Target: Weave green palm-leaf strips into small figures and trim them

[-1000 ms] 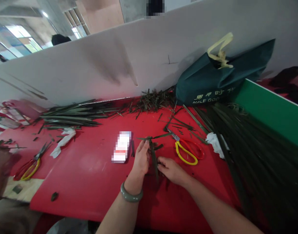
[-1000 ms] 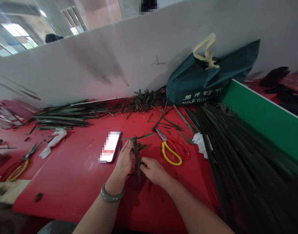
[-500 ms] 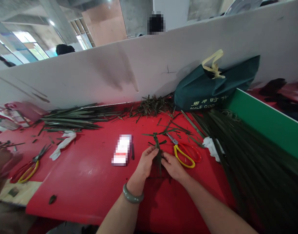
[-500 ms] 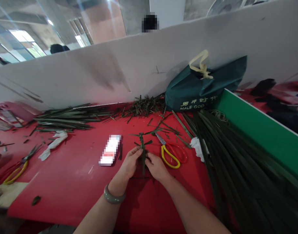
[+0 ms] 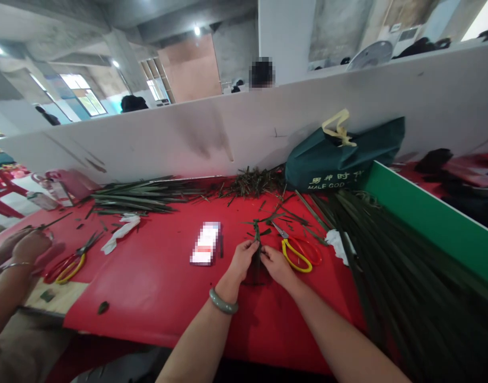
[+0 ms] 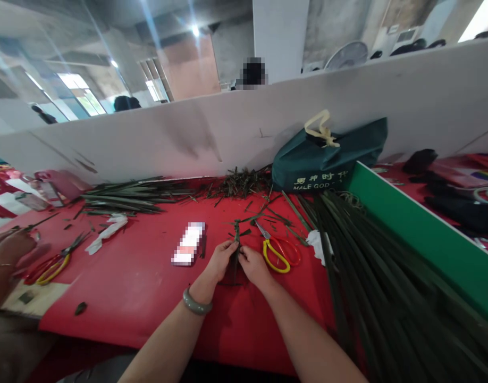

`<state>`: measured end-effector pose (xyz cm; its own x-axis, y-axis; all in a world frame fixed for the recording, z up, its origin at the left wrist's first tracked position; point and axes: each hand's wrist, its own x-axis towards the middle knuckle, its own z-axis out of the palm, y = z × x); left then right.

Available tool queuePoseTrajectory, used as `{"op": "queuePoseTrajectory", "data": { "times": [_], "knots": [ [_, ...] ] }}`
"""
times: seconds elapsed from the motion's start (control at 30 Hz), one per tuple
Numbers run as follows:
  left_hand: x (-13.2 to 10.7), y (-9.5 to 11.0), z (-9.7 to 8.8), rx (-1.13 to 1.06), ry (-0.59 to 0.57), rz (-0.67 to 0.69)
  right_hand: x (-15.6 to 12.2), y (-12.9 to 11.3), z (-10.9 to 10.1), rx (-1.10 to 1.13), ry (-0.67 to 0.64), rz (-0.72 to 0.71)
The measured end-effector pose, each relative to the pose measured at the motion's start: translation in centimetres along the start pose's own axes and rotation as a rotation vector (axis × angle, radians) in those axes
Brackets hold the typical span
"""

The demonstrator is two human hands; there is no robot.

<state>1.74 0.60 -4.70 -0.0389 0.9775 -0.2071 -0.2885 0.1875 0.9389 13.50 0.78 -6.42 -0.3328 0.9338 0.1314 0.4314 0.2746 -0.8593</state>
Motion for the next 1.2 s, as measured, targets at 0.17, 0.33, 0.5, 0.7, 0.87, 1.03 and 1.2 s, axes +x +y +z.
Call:
{"op": "queuePoseTrajectory", "data": {
  "times": [0.17, 0.33, 0.5, 0.7, 0.87, 1.03, 1.2],
  "knots": [
    [0.0, -0.3, 0.2, -0.006, 0.028, 0.058, 0.0, -0.1, 0.3, -0.037, 0.05, -0.016],
    [-1.6, -0.5, 0.4, -0.032, 0.021, 0.072, -1.0, -0.5, 0.4, -0.045, 0.093, -0.033],
    [-4.3, -0.8, 0.9, -0.066, 0.023, 0.104, -3.3, -1.0, 0.8, -0.047, 0.161, -0.044],
    [-7.2, -1.4, 1.0, -0.116, 0.032, 0.144, -6.1, -1.7, 1.4, -0.068, 0.187, -0.086],
    [-8.8, -2.4, 0.4, -0.12, 0.023, 0.136, -7.4, -1.7, 2.2, -0.113, 0.152, -0.113],
    [-9.5, -2.8, 0.1, -0.118, 0.043, 0.163, -7.8, -1.7, 2.4, -0.159, 0.112, -0.116],
    [-9.4, -2.8, 0.1, -0.104, 0.079, 0.163, -8.2, -2.0, 2.1, -0.188, 0.089, -0.118]
  ]
}}
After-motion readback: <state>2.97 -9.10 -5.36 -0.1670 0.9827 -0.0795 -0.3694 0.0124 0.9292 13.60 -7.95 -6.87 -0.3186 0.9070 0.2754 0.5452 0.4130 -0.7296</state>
